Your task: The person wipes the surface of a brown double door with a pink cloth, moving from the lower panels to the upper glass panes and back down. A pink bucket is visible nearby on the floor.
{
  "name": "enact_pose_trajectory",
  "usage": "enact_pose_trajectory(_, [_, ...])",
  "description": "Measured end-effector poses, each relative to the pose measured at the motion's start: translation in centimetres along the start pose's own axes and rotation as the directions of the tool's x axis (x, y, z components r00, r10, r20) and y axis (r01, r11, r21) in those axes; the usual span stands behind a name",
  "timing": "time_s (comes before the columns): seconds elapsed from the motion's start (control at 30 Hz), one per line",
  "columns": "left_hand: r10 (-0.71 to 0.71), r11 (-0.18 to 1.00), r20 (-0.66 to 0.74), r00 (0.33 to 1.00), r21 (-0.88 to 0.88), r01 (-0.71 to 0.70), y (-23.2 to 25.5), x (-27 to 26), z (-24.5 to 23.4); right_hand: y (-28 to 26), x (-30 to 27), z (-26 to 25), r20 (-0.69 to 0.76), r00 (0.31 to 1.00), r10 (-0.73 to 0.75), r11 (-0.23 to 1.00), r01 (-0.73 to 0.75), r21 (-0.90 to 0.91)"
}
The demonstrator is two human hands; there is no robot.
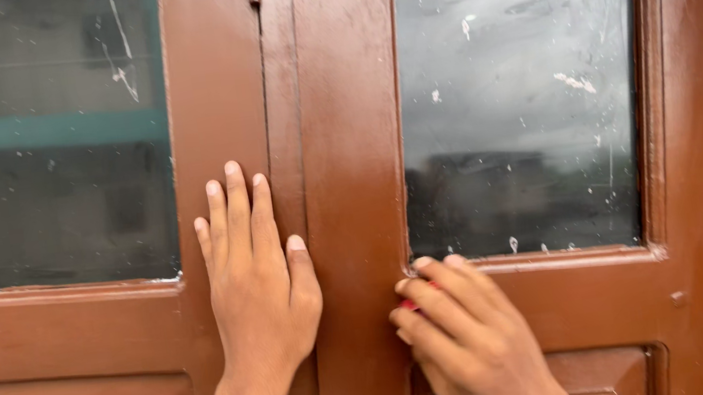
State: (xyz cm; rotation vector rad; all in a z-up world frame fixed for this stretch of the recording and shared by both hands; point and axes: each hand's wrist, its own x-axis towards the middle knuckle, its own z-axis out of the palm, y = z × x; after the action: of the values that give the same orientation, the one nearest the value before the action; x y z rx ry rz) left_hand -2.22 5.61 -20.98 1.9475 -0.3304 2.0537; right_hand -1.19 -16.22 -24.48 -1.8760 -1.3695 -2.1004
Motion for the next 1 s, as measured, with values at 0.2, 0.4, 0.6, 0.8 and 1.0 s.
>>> enact_pose_trajectory(0.2, [-0.093,0.995,-0.006,0.996,-0.044,0.092,4.9,-6.6,1.8,2.8,-10.5,-2.5,-0.293,0.829,0.476,0.818,-0.54,-0.198])
enact_pose_trajectory(0.4, [-0.225,0.96,0.0,0.974,0.168,0.222,7.6,-12.9,3.0,1.0,-16.4,-1.1,-0.289,0.797,0.53,0.818,-0.57,-0.074])
enact_pose_trajectory(0.6, [-0.281,0.928,0.013,0.96,0.259,0.268,10.1,-17.9,4.4,-1.7,-17.3,-1.9,-0.259,0.714,0.65,0.754,-0.648,0.105])
enact_pose_trajectory(0.8, [-0.358,0.93,0.087,0.93,0.129,0.346,11.0,-19.6,3.7,-4.8,-12.1,0.0,-0.249,0.671,0.698,0.676,-0.732,-0.078])
enact_pose_trajectory(1.0, [-0.346,0.926,0.161,0.924,-0.099,0.364,9.4,-20.1,0.5,-8.2,-10.7,0.9,-0.158,0.749,0.644,0.759,-0.65,0.013])
